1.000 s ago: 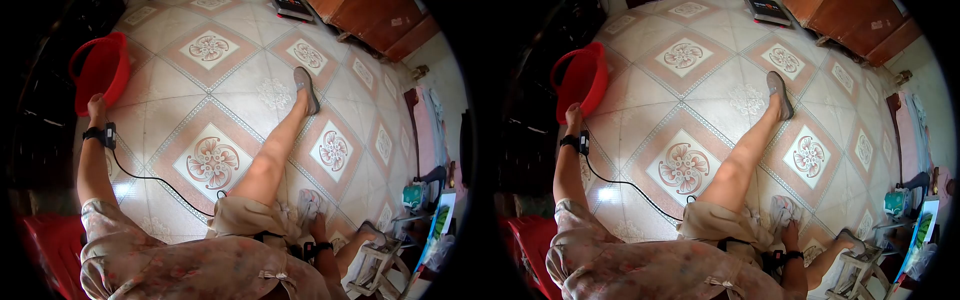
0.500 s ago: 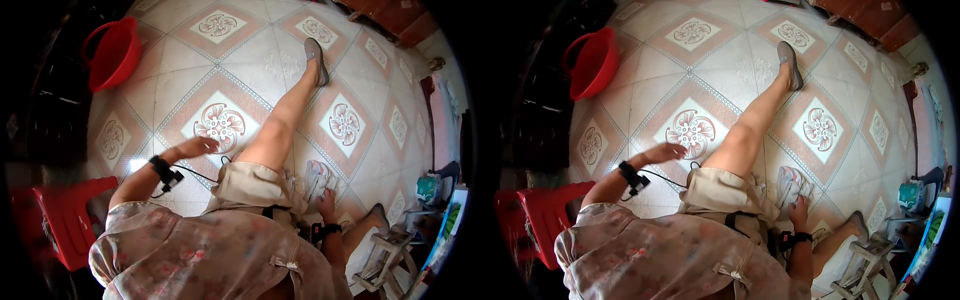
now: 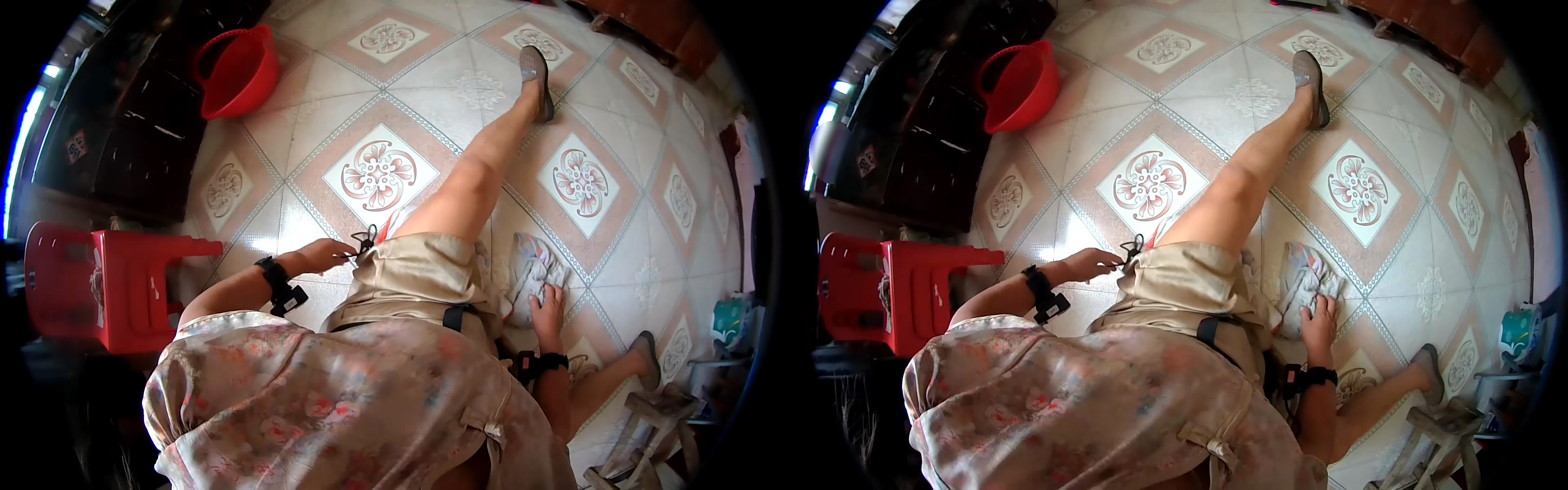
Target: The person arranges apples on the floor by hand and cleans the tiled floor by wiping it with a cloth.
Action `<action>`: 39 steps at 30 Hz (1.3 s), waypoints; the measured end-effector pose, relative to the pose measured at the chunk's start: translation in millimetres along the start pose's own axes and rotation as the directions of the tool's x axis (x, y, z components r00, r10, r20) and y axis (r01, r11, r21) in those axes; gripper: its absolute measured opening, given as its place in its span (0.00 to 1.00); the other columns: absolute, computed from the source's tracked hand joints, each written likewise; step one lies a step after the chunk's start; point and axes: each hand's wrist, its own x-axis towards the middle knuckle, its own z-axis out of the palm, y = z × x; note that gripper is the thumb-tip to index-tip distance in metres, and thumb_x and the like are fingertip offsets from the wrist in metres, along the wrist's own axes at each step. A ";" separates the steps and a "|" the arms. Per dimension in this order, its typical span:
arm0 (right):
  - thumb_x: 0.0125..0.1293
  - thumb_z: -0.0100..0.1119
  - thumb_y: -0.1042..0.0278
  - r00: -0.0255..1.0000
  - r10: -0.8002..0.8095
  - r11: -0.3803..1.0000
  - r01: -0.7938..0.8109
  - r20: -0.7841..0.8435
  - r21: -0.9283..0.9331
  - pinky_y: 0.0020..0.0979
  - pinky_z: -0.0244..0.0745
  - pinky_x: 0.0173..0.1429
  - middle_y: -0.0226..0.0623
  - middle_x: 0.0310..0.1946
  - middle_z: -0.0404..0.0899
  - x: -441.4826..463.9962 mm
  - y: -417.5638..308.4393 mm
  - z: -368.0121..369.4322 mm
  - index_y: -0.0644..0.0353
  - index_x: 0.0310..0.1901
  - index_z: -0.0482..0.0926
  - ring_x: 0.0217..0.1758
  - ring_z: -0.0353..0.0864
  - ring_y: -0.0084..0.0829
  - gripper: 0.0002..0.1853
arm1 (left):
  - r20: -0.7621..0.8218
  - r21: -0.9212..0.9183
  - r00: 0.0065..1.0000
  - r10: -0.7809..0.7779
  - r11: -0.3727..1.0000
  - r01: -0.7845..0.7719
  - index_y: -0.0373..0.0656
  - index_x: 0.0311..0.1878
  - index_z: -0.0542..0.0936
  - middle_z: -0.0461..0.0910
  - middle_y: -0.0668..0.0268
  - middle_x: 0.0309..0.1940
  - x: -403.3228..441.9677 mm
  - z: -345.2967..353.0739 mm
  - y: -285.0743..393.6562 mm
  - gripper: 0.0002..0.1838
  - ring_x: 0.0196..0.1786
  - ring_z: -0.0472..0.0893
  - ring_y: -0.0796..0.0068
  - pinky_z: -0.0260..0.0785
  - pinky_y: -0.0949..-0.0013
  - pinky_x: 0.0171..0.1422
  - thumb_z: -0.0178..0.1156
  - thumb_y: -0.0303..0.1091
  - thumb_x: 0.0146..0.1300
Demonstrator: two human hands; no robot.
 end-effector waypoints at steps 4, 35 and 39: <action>0.61 0.64 0.57 1.000 -0.019 1.000 0.019 -0.024 0.021 0.45 0.67 0.65 0.43 0.62 0.69 -3.5 2.4 0.9 0.60 0.58 0.74 0.63 0.68 0.50 0.26 | -0.144 -0.040 0.986 -0.081 0.996 0.076 0.51 0.65 0.76 0.88 0.69 0.41 -14.0 3.9 -17.2 0.22 0.23 0.76 0.83 0.75 0.73 0.24 0.53 0.27 0.68; 0.51 0.67 0.72 0.995 0.093 0.994 -0.094 -0.029 -0.047 0.45 0.70 0.62 0.51 0.58 0.71 40.2 -13.4 11.1 0.60 0.58 0.76 0.57 0.72 0.52 0.29 | -0.484 0.206 0.837 -0.256 0.896 0.394 0.40 0.54 0.81 0.82 0.52 0.53 -11.2 -38.7 -197.7 0.21 0.57 0.80 0.51 0.71 0.58 0.63 0.60 0.43 0.64; 0.55 0.65 0.73 0.974 0.074 0.803 -0.185 0.212 0.567 0.38 0.74 0.56 0.49 0.49 0.81 115.3 -35.8 32.3 0.64 0.57 0.75 0.50 0.81 0.42 0.25 | -0.598 -0.098 0.789 -0.139 0.990 0.100 0.39 0.55 0.81 0.82 0.52 0.52 46.3 -36.2 -130.8 0.17 0.57 0.80 0.54 0.71 0.62 0.63 0.60 0.33 0.65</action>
